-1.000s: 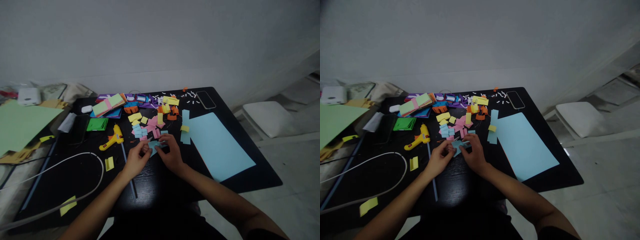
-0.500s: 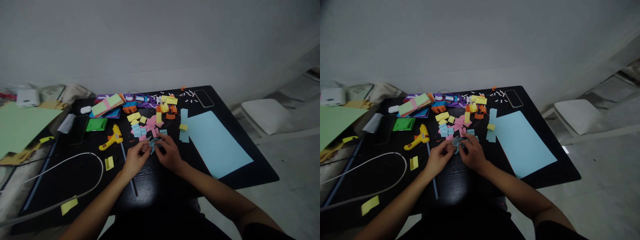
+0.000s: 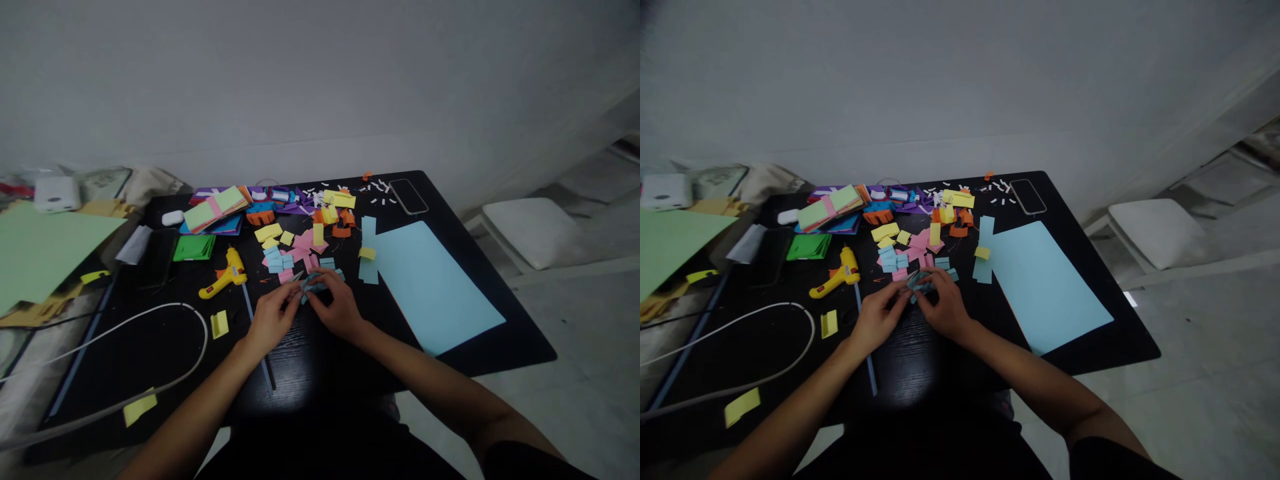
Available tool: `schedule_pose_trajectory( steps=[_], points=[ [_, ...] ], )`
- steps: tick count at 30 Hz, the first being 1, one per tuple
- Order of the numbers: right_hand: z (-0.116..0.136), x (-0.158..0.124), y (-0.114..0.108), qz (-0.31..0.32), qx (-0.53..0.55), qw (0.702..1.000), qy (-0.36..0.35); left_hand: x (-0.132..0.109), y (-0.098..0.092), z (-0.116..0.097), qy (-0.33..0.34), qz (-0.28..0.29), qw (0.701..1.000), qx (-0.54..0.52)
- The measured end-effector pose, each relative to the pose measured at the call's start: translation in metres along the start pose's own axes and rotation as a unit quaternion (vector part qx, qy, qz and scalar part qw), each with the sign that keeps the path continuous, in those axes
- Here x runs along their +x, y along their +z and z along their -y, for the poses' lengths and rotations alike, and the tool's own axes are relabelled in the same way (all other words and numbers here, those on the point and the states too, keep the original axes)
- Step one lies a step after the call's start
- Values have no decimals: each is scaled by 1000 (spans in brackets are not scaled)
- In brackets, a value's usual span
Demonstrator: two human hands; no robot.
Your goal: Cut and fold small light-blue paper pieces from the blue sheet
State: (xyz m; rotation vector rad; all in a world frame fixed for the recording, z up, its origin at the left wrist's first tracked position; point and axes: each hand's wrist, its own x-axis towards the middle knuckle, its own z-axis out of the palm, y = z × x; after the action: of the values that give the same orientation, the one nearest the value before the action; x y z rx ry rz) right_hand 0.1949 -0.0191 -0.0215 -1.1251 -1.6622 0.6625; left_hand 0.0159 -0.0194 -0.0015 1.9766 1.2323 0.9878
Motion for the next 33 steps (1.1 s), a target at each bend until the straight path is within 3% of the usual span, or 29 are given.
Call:
schedule_pose_trajectory(
  steps=[12,22,27,33],
  points=[
    [1,0,1,-7,46,999,-9,-1,-1,0,28,-9,999,43],
    [-3,1,-3,7,-70,997,-40,-1,0,2,35,-12,999,32],
    [-4,1,-2,-5,-62,996,-69,-1,4,0,-49,-23,996,-72],
    [0,0,0,-43,-70,995,-65,3,10,1,-169,7,948,-269]
  ],
)
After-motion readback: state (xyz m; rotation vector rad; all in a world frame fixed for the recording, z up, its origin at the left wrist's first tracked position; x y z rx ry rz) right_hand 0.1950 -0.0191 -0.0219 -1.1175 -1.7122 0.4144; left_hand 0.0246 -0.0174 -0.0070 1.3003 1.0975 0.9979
